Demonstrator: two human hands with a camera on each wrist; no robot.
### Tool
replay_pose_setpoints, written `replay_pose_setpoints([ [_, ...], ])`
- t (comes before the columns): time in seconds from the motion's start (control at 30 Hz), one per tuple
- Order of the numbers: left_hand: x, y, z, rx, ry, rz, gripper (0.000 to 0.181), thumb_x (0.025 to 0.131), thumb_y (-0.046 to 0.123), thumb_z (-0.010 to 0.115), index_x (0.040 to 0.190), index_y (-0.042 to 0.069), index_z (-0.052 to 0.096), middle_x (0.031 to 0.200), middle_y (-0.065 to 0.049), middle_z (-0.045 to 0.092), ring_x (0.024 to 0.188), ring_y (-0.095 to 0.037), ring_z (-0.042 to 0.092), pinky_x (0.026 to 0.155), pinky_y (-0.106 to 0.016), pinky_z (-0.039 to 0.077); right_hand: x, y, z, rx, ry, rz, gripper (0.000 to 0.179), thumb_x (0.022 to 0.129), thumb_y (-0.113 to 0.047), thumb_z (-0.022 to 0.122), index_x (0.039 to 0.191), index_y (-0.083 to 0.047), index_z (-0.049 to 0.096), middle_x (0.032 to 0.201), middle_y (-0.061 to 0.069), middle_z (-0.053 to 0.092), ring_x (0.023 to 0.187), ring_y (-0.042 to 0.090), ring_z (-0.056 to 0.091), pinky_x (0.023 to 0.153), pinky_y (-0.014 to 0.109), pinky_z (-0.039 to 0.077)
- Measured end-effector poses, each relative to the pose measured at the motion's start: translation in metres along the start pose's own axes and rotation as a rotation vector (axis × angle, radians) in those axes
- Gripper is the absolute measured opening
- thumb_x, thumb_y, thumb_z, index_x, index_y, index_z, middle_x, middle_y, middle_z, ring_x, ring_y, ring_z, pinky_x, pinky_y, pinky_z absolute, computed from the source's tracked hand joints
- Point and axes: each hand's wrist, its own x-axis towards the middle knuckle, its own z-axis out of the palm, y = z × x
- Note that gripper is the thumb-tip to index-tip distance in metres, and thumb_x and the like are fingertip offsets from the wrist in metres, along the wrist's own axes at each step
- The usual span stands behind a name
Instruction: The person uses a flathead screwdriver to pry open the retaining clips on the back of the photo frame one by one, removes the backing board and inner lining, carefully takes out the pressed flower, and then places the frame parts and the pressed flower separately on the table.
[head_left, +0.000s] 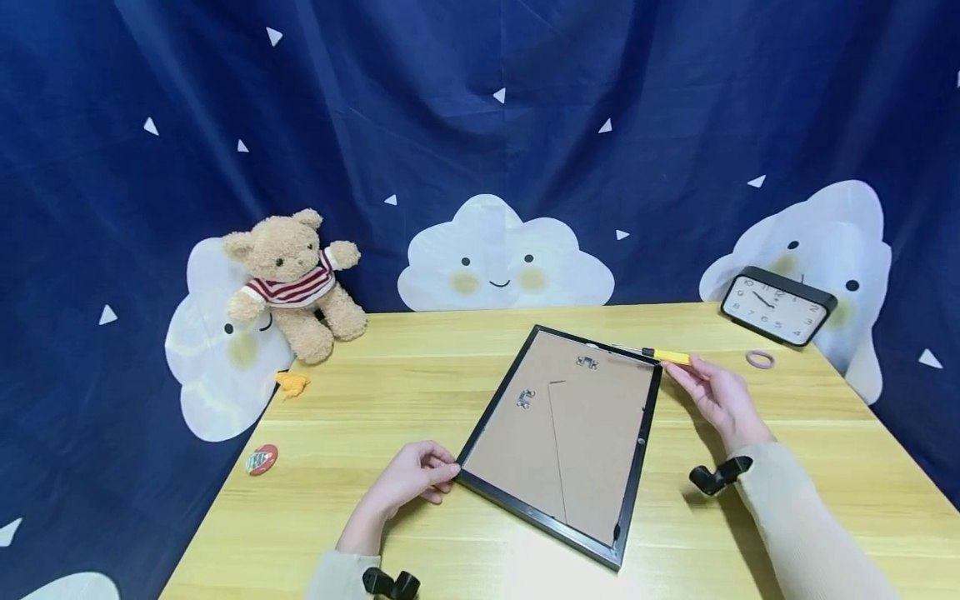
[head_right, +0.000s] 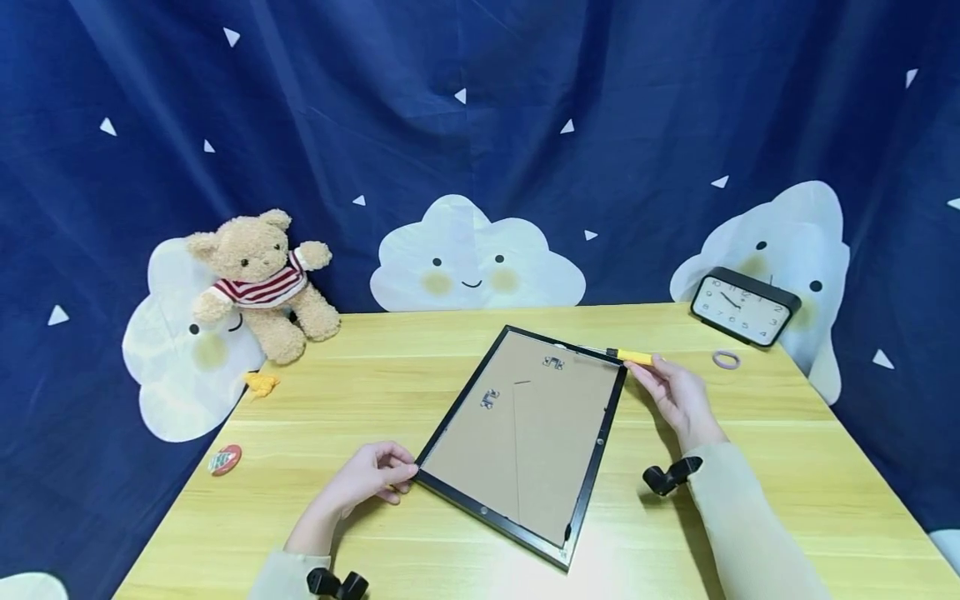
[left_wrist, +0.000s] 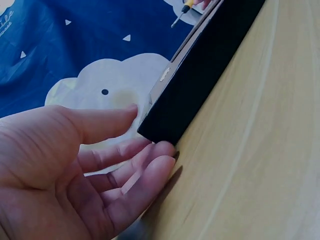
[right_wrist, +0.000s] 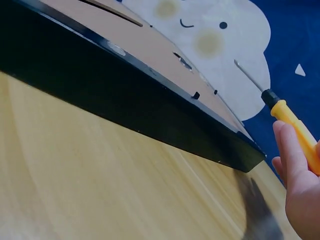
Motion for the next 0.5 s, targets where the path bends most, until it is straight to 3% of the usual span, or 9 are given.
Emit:
replay_pose_setpoints([
  [0.23, 0.0038, -0.0039, 0.0013, 0.0, -0.016, 0.036, 0.033, 0.074, 0.003, 0.075, 0.1, -0.006, 0.056, 0.087, -0.013, 0.056, 0.069, -0.02, 0.061, 0.06, -0.035, 0.057, 0.0069, 0.0014, -0.004, 0.03, 0.005, 0.034, 0.027, 0.098, 0.001, 0.037, 0.099, 0.016, 0.06, 0.104, 0.034, 0.058, 0.102, 0.044, 0.056, 0.107, 0.035, 0.027],
  [0.5, 0.0059, -0.005, -0.0008, -0.021, 0.05, 0.03, 0.03, 0.074, -0.001, 0.074, 0.097, -0.008, 0.056, 0.083, -0.013, 0.056, 0.069, -0.019, 0.06, 0.061, -0.035, 0.057, 0.0082, 0.003, -0.0058, 0.037, 0.005, 0.052, 0.027, 0.098, 0.002, 0.035, 0.103, 0.014, 0.058, 0.105, 0.034, 0.058, 0.104, 0.045, 0.055, 0.107, 0.034, 0.026],
])
